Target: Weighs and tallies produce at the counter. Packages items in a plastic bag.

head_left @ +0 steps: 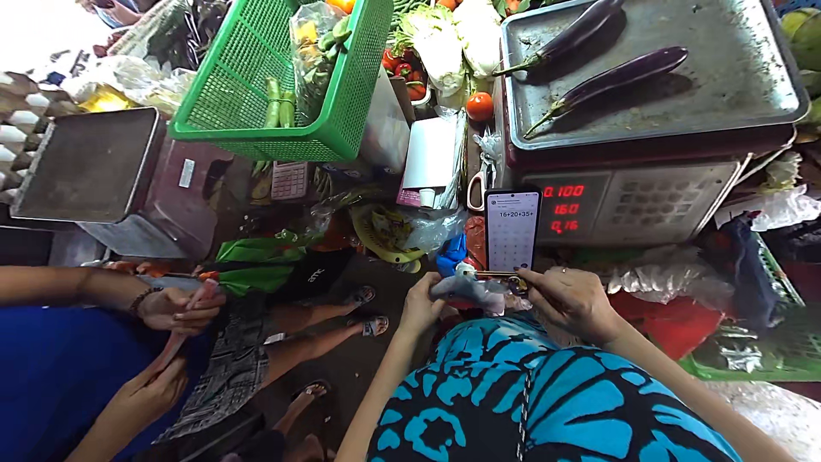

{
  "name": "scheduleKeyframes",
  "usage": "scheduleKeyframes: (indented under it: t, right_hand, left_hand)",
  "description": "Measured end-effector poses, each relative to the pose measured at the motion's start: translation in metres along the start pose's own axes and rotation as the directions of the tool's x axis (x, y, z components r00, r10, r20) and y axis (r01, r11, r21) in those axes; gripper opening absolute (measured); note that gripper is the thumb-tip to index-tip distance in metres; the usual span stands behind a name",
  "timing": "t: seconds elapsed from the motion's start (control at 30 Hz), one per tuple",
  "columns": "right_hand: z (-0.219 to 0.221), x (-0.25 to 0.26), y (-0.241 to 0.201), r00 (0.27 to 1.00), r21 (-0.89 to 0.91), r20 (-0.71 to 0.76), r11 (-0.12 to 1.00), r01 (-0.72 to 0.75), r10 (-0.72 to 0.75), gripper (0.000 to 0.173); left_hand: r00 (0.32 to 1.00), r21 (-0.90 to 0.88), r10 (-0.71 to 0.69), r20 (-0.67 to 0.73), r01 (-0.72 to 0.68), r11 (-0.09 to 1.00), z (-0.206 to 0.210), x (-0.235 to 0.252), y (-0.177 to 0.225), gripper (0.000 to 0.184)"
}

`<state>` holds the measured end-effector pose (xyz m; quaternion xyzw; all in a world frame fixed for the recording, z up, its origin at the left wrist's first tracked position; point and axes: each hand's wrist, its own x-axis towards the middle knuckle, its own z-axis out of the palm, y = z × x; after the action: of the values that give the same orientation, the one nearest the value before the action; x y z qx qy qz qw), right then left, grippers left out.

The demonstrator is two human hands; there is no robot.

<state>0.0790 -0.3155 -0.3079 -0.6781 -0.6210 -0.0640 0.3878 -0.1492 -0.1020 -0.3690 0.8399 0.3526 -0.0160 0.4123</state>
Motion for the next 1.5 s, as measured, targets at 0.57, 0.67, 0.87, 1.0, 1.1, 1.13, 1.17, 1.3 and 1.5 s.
scheduleKeyframes:
  t: [0.57, 0.67, 0.87, 1.0, 1.1, 1.13, 1.17, 1.3, 1.5]
  right_hand:
    - [0.032, 0.023, -0.059, 0.998, -0.018, -0.011, 0.998, 0.066, -0.067, 0.033]
    - [0.044, 0.034, -0.075, 0.994, -0.034, -0.023, 0.994, 0.106, -0.107, 0.032]
    - [0.057, 0.037, -0.096, 0.992, -0.066, -0.014, 0.990, 0.123, -0.124, 0.030]
    - [0.060, 0.034, -0.107, 0.992, -0.097, -0.013, 0.988, 0.123, -0.125, 0.034]
    - [0.062, 0.028, -0.113, 0.995, -0.134, -0.031, 0.987, 0.093, -0.098, 0.033]
    - [0.062, 0.025, -0.115, 0.995, -0.146, -0.037, 0.986, 0.082, -0.088, 0.034]
    - [0.061, 0.023, -0.115, 0.996, -0.154, -0.039, 0.985, 0.071, -0.078, 0.034]
    - [0.052, 0.012, -0.116, 0.997, -0.204, -0.077, 0.978, -0.039, 0.024, 0.036]
    - [0.034, -0.002, -0.105, 0.974, -0.258, -0.147, 0.944, -0.207, 0.174, 0.036]
  left_hand:
    - [0.946, -0.275, 0.043, 0.322, 0.050, 0.960, -0.088, -0.085, -0.094, 0.019]
    - [0.969, -0.351, 0.067, 0.237, 0.021, 0.936, -0.099, -0.099, -0.094, 0.024]
    - [0.893, -0.448, 0.280, 0.353, -0.101, 0.888, -0.127, -0.114, -0.095, 0.018]
    - [0.804, -0.296, 0.258, 0.536, -0.106, 0.949, -0.125, -0.111, -0.090, 0.027]
    - [0.788, -0.227, 0.295, 0.541, -0.200, 0.953, -0.117, -0.104, -0.096, 0.022]
    - [0.782, -0.227, 0.335, 0.525, -0.251, 0.941, -0.113, -0.102, -0.098, 0.021]
    - [0.772, -0.229, 0.374, 0.514, -0.297, 0.927, -0.111, -0.100, -0.100, 0.020]
    - [0.741, -0.193, 0.357, 0.568, -0.302, 0.934, -0.108, -0.097, -0.096, 0.026]
    - [0.889, -0.215, 0.381, 0.254, -0.332, 0.918, -0.109, -0.087, -0.104, 0.022]
